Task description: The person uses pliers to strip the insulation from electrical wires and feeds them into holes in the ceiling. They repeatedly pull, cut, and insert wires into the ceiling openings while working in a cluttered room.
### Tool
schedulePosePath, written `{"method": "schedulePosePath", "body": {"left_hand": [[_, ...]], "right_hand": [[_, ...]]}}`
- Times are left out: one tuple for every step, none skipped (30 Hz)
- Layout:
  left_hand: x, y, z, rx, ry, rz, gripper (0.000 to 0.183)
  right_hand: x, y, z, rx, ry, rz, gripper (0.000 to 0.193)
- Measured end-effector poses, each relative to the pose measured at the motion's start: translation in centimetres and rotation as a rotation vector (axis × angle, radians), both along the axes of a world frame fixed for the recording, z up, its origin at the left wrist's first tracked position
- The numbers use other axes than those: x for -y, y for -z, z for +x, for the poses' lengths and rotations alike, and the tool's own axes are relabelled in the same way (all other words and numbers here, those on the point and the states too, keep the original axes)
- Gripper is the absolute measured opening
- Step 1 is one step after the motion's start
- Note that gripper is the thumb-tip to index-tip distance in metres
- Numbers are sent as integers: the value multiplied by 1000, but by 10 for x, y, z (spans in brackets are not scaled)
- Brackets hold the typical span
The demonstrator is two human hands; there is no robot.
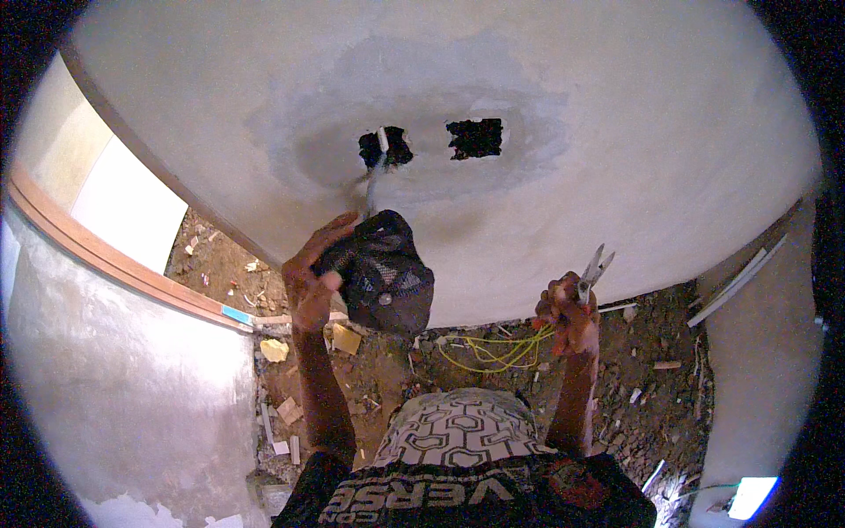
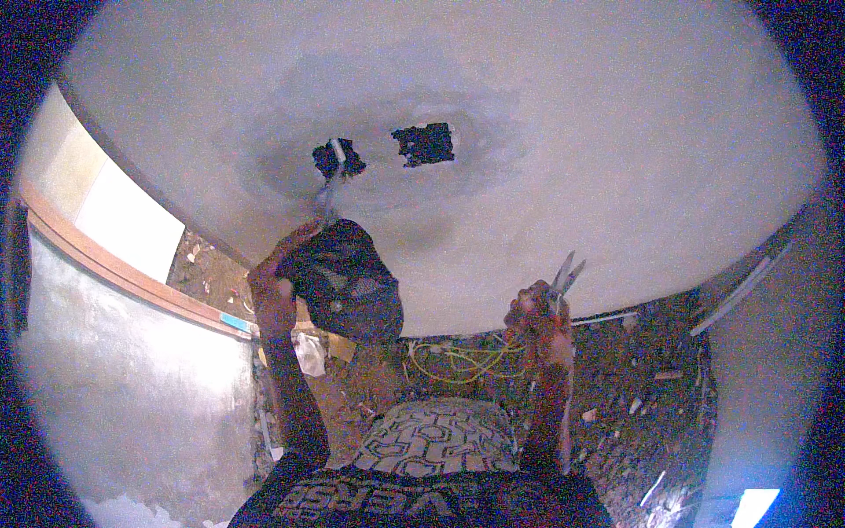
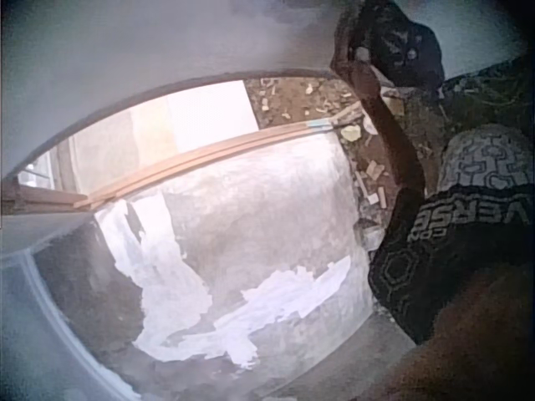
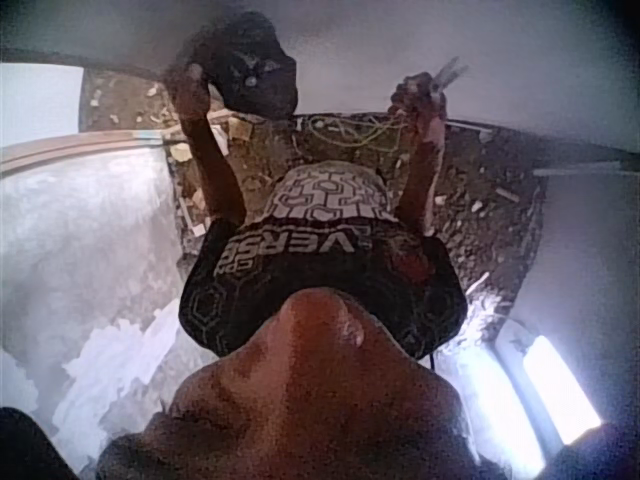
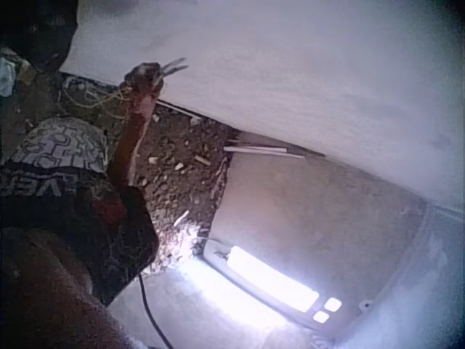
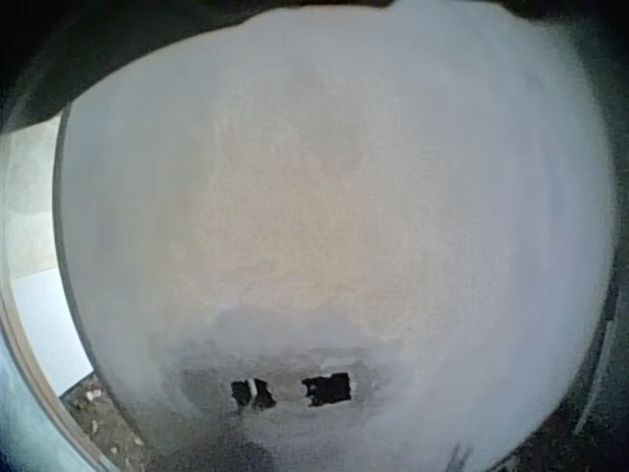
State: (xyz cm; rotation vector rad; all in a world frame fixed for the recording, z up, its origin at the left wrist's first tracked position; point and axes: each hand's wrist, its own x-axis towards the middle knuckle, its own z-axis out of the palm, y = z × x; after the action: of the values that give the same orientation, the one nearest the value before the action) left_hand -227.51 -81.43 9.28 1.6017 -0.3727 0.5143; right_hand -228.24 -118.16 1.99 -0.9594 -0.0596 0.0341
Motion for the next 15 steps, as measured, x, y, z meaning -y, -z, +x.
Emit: {"method": "schedulePosePath", "body": {"left_hand": [[-1, 3, 3, -9, -14, -44, 64], [-1, 5, 5, -18, -28, -88, 66], [-1, 5, 6, -86, -43, -105, 64], [0, 1, 7, -154, -58, -120, 61], [0, -4, 8, -222, -74, -136, 59], [2, -8, 10, -250, -84, -130, 54], [4, -12, 12, -276, -92, -125, 49], [6, -16, 13, -302, -101, -120, 45], [9, -16, 11, -233, -265, 34, 45], [12, -16, 10, -160, -421, 189, 46], [18, -20, 7, -87, -581, 346, 46], [26, -27, -1, 56, -728, 426, 40], [43, -46, -13, 203, -864, 504, 33], [59, -53, -24, 355, -997, 572, 27], [73, -40, -38, 358, -896, 440, 30]], "right_hand": [[1, 3, 2, -7, -25, 24, 19], [3, 5, 4, -7, -23, -11, 19], [4, 7, 5, -6, -21, -47, 19], [4, 8, 6, -4, -20, -80, 19], [4, 7, 7, -13, -33, -71, 19], [4, 7, 8, -22, -47, -62, 19], [4, 6, 8, -29, -60, -53, 19], [7, 11, 9, -24, -114, -21, 16], [12, 19, 10, -18, -167, 12, 16], [15, 24, 10, -10, -213, 44, 16], [13, 19, 9, 12, -206, -48, 18], [10, 10, 5, 33, -197, -141, 20], [6, 4, 2, 51, -180, -233, 22], [2, 1, 1, 16, -146, -118, 17], [-3, -4, 2, -22, -114, 7, 15]]}}
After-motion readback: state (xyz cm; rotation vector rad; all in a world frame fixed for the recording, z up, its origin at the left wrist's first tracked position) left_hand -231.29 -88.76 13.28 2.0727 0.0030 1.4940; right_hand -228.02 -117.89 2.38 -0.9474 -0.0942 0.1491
